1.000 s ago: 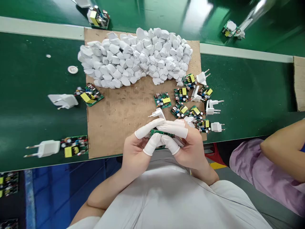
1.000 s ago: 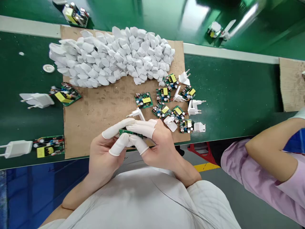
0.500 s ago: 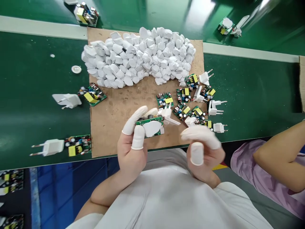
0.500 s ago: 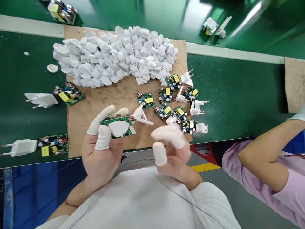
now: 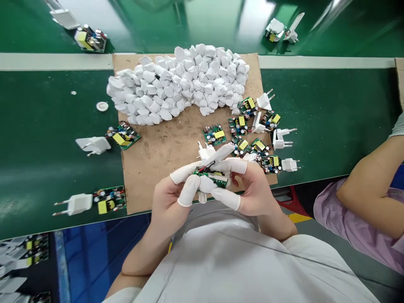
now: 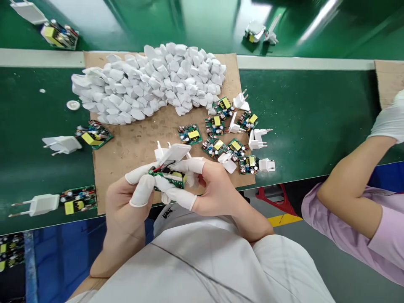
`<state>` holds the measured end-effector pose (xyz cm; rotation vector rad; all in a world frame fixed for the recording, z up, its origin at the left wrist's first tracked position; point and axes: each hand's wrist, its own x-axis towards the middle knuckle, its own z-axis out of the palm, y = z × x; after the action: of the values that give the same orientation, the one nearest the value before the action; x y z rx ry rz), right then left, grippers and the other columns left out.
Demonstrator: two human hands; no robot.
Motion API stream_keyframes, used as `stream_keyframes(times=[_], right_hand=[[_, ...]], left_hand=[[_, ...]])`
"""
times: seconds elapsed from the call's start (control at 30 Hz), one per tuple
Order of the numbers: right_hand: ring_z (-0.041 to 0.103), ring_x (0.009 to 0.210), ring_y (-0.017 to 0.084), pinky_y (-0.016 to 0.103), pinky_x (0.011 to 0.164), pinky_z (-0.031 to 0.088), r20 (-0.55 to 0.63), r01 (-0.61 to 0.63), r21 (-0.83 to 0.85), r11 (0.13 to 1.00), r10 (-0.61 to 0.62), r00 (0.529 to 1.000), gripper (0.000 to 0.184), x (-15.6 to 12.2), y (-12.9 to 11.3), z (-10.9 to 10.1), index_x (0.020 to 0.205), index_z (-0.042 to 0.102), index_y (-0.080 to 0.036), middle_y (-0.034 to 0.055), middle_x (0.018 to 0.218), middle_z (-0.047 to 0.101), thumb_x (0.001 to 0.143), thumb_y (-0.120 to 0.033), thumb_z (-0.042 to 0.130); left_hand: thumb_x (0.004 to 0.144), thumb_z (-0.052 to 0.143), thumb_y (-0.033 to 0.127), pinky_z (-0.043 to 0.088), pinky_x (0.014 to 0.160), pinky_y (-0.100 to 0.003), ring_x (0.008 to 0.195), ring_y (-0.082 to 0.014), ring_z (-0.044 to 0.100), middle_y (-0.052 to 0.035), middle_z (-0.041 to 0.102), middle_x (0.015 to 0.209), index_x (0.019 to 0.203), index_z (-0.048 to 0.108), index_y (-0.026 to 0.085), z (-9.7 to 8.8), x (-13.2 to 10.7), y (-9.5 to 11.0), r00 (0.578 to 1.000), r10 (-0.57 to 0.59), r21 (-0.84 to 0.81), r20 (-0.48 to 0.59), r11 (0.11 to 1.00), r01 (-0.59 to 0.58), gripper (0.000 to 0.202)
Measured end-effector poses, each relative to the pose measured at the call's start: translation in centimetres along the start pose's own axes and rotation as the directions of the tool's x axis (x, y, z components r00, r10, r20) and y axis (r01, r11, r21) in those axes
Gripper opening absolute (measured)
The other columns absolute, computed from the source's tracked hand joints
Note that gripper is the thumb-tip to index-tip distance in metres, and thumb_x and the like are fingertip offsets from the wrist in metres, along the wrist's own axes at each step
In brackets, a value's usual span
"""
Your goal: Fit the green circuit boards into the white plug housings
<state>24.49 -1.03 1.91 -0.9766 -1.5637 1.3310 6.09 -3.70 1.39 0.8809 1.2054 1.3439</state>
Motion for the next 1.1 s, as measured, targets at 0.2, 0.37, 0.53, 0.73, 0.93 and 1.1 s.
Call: stream_keyframes(times=[0.2, 0.37, 0.53, 0.73, 0.93, 1.1], right_hand=[[0.069, 0.07, 0.018, 0.029, 0.06, 0.058, -0.066, 0.021, -0.159, 0.987, -0.032, 0.997, 0.04, -0.5, -0.1, 1.3, 0.13, 0.074, -0.019, 0.0075, 0.098, 0.082, 0.1, -0.045, 0.081], [0.075, 0.072, 0.019, 0.03, 0.067, 0.064, -0.159, 0.063, -0.185, 0.981, -0.093, 0.983, 0.025, -0.7, 0.2, 2.3, 0.126, 0.076, -0.02, 0.0067, 0.096, 0.084, 0.102, -0.028, 0.076], [0.077, 0.073, 0.019, 0.031, 0.071, 0.066, -0.15, 0.027, -0.046, 0.999, -0.034, 0.988, 0.028, -0.7, 0.9, 2.2, 0.127, 0.078, -0.019, 0.0076, 0.097, 0.085, 0.108, -0.038, 0.072], [0.083, 0.093, 0.025, 0.035, 0.08, 0.07, -0.125, -0.081, 0.171, 0.982, 0.103, 0.987, 0.037, -0.4, 0.7, 2.5, 0.122, 0.081, -0.024, 0.0084, 0.112, 0.087, 0.097, -0.051, 0.085], [0.083, 0.086, 0.025, 0.038, 0.076, 0.072, -0.131, -0.189, 0.402, 0.896, 0.261, 0.956, 0.042, 0.1, 0.9, 3.4, 0.11, 0.08, -0.021, 0.0088, 0.101, 0.086, 0.093, -0.059, 0.088], [0.082, 0.096, 0.023, 0.035, 0.083, 0.071, -0.056, -0.233, 0.416, 0.879, 0.28, 0.958, 0.053, 0.0, 0.9, 3.3, 0.119, 0.076, -0.022, 0.0094, 0.112, 0.084, 0.087, -0.06, 0.093]], left_hand=[[0.087, 0.094, 0.049, 0.068, 0.059, -0.025, 0.06, -0.017, 0.079, -0.0023, 0.085, 0.075, 0.1, 0.091, 0.024, 1.3, -0.6, 0.0, 0.985, 0.039, 0.089, -0.171, 0.996, -0.024, 0.029], [0.09, 0.093, 0.041, 0.07, 0.066, -0.023, 0.067, -0.0173, 0.082, -0.0032, 0.09, 0.087, 0.103, 0.092, 0.025, 1.2, -0.8, -0.7, 0.956, 0.244, 0.18, -0.16, 0.96, -0.215, 0.02], [0.092, 0.09, 0.044, 0.068, 0.062, -0.023, 0.065, -0.0175, 0.082, -0.0031, 0.09, 0.086, 0.103, 0.092, 0.024, 0.9, -1.0, -1.1, 0.945, 0.28, 0.255, -0.167, 0.939, -0.233, 0.023], [0.091, 0.091, 0.027, 0.07, 0.064, -0.022, 0.065, -0.0153, 0.081, 0.0013, 0.09, 0.087, 0.112, 0.09, 0.03, 1.0, -1.3, -1.9, 0.913, 0.354, 0.278, -0.203, 0.915, -0.293, 0.021], [0.09, 0.092, 0.026, 0.069, 0.065, -0.021, 0.066, -0.0141, 0.082, 0.0005, 0.091, 0.095, 0.113, 0.09, 0.029, 0.8, -1.8, -2.9, 0.889, 0.401, 0.333, -0.221, 0.888, -0.317, 0.023], [0.093, 0.09, 0.031, 0.07, 0.072, -0.026, 0.073, -0.0178, 0.084, -0.0008, 0.091, 0.094, 0.112, 0.09, 0.026, 0.9, -1.9, -2.6, 0.912, 0.32, 0.309, -0.257, 0.921, -0.236, 0.019]])
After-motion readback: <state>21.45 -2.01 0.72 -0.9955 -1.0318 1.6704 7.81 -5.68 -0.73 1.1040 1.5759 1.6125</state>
